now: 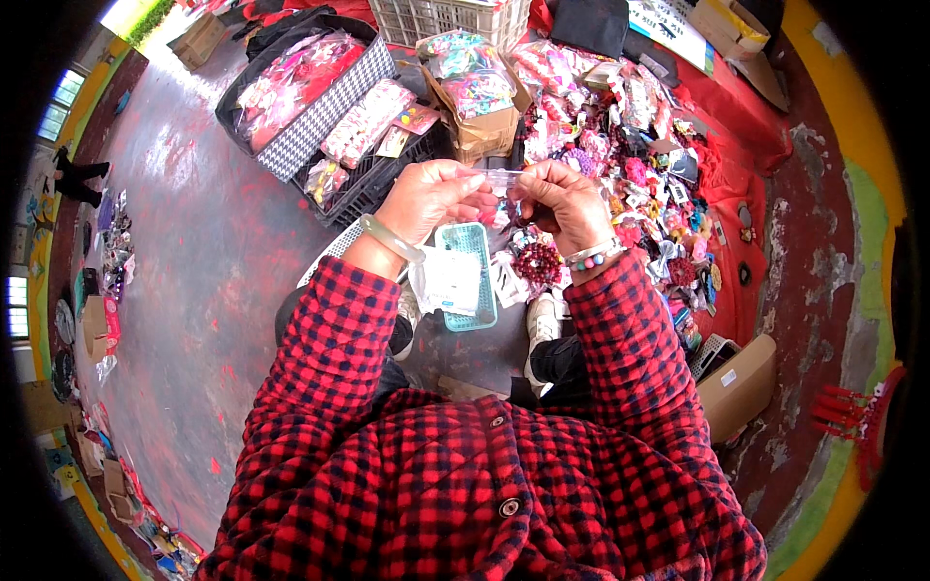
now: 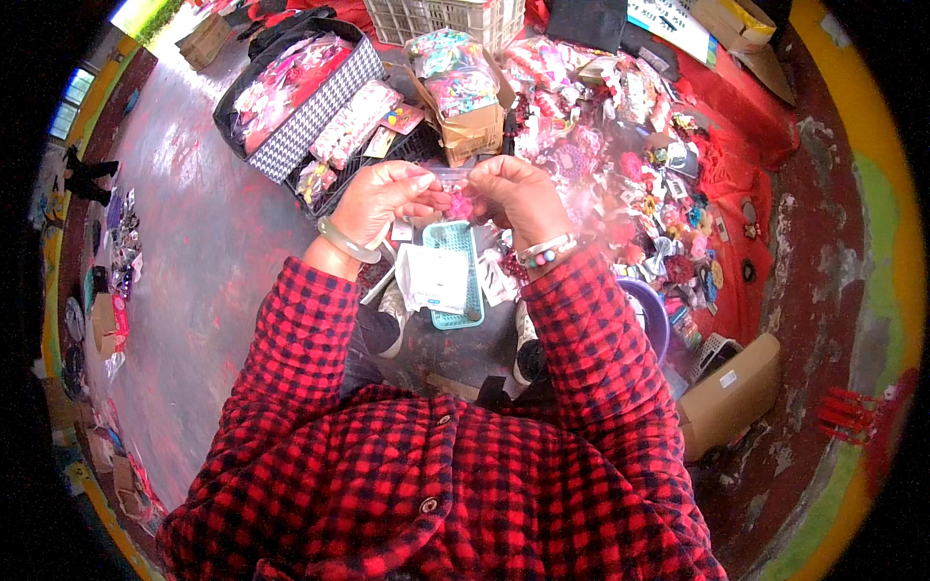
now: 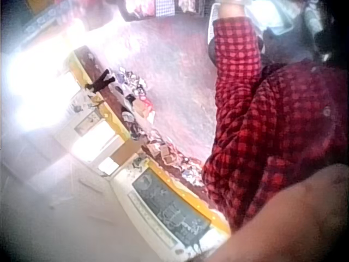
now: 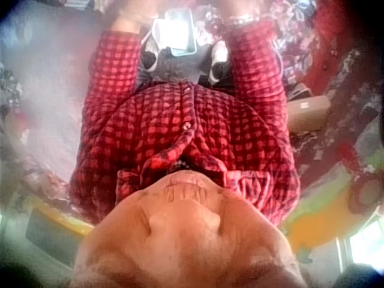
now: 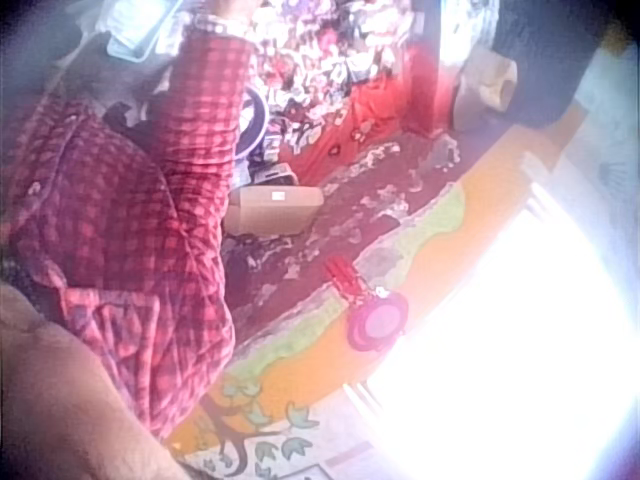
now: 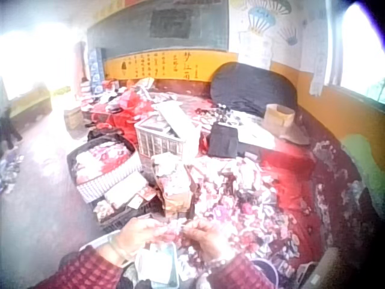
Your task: The person packages beaded bracelets into small plastic bags, places the bags into a basket, and then uses a cloth to wipe a bracelet.
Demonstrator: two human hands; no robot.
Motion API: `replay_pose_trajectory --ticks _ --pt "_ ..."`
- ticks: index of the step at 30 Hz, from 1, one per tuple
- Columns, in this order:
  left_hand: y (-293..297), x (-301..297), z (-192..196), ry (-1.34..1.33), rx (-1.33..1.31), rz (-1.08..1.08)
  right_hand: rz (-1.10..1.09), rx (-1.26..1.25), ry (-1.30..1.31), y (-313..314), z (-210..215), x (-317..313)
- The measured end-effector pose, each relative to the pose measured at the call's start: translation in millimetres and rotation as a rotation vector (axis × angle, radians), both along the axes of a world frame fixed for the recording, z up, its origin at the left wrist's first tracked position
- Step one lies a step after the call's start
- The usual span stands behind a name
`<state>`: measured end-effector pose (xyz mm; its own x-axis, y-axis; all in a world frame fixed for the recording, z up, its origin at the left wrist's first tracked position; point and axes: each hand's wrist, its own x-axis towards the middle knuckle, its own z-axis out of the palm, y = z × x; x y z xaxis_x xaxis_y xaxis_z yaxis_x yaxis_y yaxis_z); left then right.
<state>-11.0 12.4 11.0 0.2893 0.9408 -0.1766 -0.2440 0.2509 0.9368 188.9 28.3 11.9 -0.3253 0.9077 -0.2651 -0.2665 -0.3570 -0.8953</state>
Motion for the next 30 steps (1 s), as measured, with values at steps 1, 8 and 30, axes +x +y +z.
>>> replay_pose_trajectory --ticks 1,8,30 --pt "0 0 -1 0.005 0.039 0.007 0.031 0.009 -0.017 0 1 0" --pt "-1 -19 9 0.288 0.408 -0.266 0.267 0.112 -0.241 1 13 11" --pt "-4 21 -4 0.035 0.276 0.083 0.082 0.475 -0.388 -3 2 -12"
